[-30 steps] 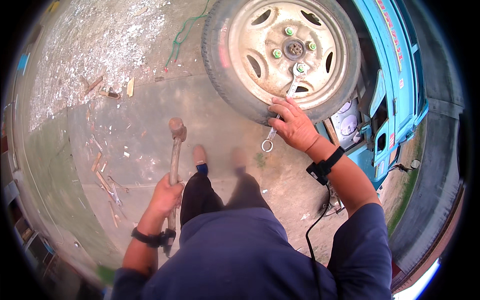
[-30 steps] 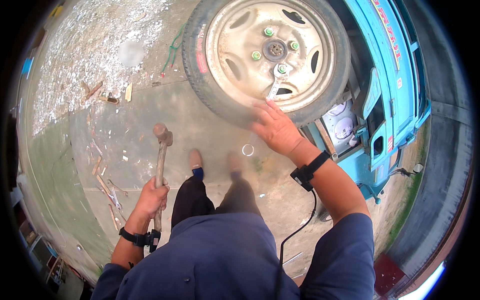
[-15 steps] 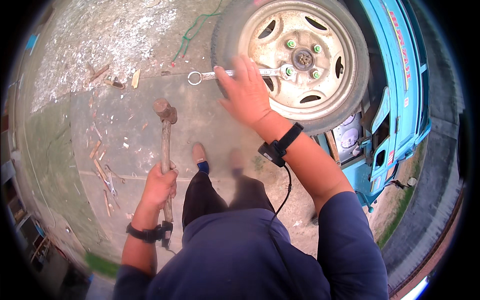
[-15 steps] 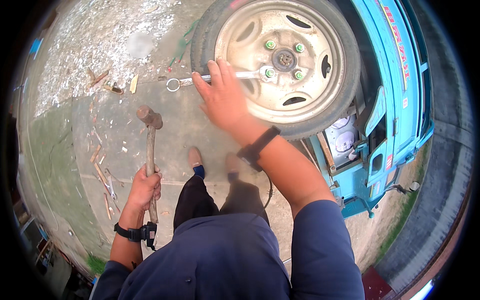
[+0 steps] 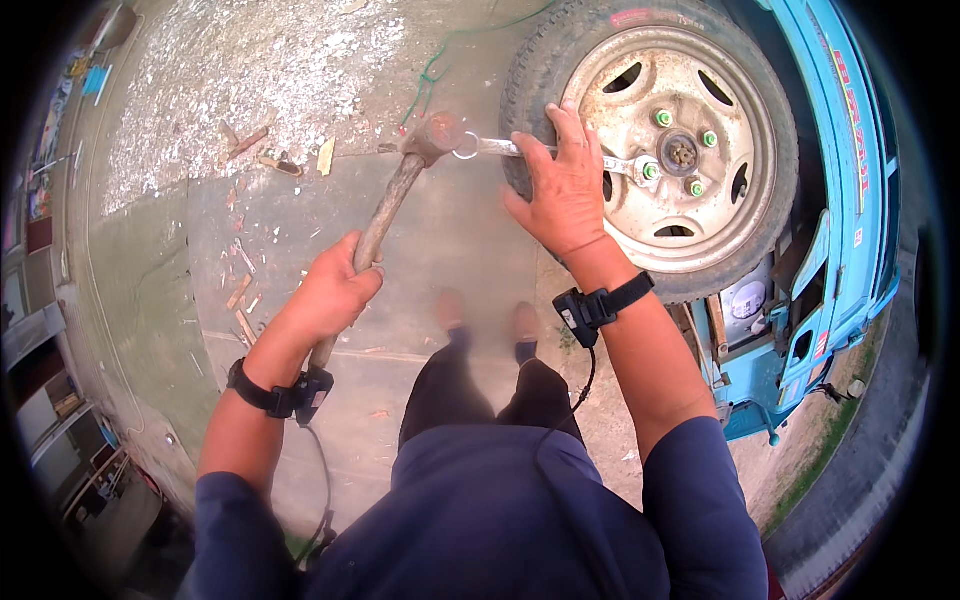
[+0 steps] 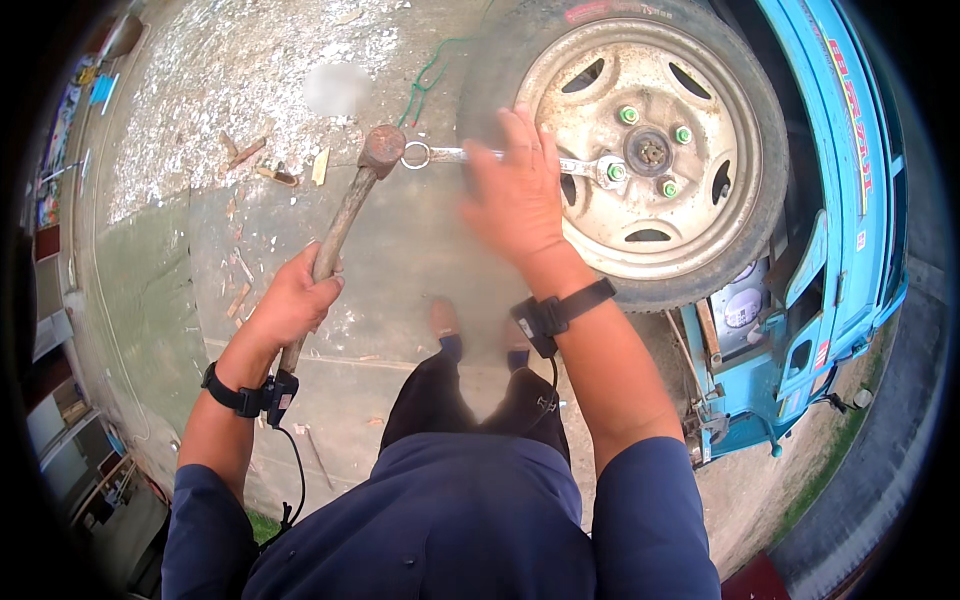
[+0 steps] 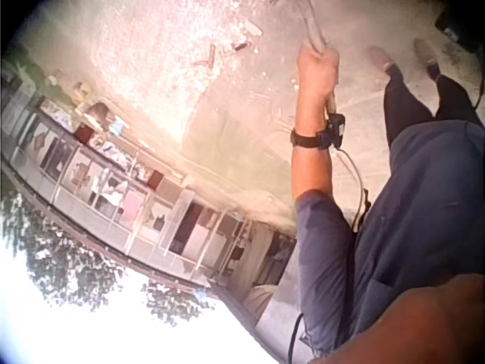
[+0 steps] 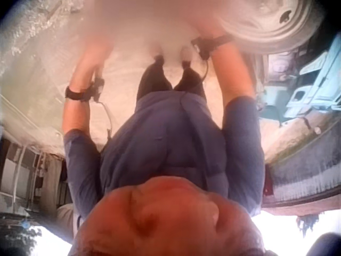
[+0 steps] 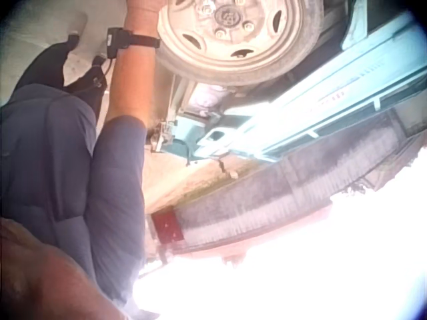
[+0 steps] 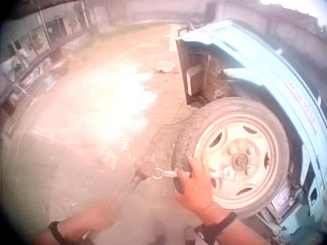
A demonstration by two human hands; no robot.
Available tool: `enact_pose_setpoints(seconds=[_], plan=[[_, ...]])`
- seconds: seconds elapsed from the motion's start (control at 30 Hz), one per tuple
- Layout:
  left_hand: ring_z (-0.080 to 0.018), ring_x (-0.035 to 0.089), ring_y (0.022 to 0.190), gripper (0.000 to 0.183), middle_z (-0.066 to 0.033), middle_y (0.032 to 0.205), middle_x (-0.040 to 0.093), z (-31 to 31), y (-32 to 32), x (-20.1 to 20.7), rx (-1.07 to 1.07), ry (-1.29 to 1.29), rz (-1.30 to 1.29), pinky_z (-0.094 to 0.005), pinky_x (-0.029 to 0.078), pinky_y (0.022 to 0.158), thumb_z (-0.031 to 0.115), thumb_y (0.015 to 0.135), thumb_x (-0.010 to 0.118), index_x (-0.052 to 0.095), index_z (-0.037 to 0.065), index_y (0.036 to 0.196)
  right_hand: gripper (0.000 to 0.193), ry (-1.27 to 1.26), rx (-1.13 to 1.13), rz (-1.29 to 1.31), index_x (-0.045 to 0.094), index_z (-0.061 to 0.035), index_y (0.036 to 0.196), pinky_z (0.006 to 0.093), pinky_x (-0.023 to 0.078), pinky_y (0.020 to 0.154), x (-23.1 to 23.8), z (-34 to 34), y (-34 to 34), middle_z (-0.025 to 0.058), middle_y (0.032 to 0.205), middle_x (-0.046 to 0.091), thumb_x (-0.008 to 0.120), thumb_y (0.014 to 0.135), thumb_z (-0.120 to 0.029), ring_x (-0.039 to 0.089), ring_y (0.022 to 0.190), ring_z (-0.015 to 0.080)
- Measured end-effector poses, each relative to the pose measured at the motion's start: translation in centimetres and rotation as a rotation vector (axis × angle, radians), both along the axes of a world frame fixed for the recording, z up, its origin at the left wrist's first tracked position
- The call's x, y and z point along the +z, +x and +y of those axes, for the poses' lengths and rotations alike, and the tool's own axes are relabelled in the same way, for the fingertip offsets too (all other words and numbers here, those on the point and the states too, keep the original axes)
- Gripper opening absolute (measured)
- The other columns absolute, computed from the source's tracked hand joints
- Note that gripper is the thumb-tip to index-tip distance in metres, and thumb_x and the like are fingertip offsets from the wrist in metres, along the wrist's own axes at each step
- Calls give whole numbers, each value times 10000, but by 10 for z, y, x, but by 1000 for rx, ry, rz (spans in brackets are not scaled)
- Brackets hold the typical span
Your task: The person attempts to loosen a nut on a wheel hub by hand, picks up tools from the ground, fits a wrench onto the nut, and then strikes the wrench handle with a hammer.
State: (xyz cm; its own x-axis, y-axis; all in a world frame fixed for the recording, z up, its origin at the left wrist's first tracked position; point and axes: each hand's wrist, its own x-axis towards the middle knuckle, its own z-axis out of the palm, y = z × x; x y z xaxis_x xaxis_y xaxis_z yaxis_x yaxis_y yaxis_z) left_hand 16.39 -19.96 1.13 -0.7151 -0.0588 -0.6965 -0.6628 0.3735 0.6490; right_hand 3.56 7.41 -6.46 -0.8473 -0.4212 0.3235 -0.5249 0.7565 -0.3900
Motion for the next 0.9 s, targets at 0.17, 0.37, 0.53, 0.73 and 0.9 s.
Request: enact_pose_setpoints(seconds=[0.17,0.37,0.53,0.73,0.9], plan=[[-78,438,471,194,18,681,494,-32,-21,19,-58,-25,-87,-270,375,431,137,928,609,537,61,1091,559,-13,0,2,642,-181,1202,553,251,1194,-3,0,-1,151,1472,390,796,666,-215,297,1476,376],[-74,448,462,190,34,672,470,-44,-82,24,6,-2,43,-266,370,413,134,937,617,529,67,1092,553,-9,4,-6,647,-184,1193,547,269,1185,0,1,-1,146,1477,383,815,668,-228,303,1474,370],[-61,450,494,158,30,694,486,-54,-75,25,-472,-118,-28,-259,362,437,104,931,593,531,70,1072,525,44,54,-23,644,-186,1193,552,299,1166,1,13,8,141,1462,402,809,696,-222,335,1463,361],[-75,459,617,164,15,721,502,-56,-101,42,-137,-113,-71,-282,405,552,131,897,631,572,51,1027,462,11,72,-9,649,-180,1153,553,316,1155,1,13,7,144,1453,421,789,713,-192,356,1458,359],[-104,480,676,174,-2,744,519,-59,-69,23,-585,-193,-32,-299,428,619,135,891,629,571,40,1024,447,20,85,-41,649,-175,1130,548,316,1159,1,14,11,151,1446,431,789,705,-182,353,1460,355]])
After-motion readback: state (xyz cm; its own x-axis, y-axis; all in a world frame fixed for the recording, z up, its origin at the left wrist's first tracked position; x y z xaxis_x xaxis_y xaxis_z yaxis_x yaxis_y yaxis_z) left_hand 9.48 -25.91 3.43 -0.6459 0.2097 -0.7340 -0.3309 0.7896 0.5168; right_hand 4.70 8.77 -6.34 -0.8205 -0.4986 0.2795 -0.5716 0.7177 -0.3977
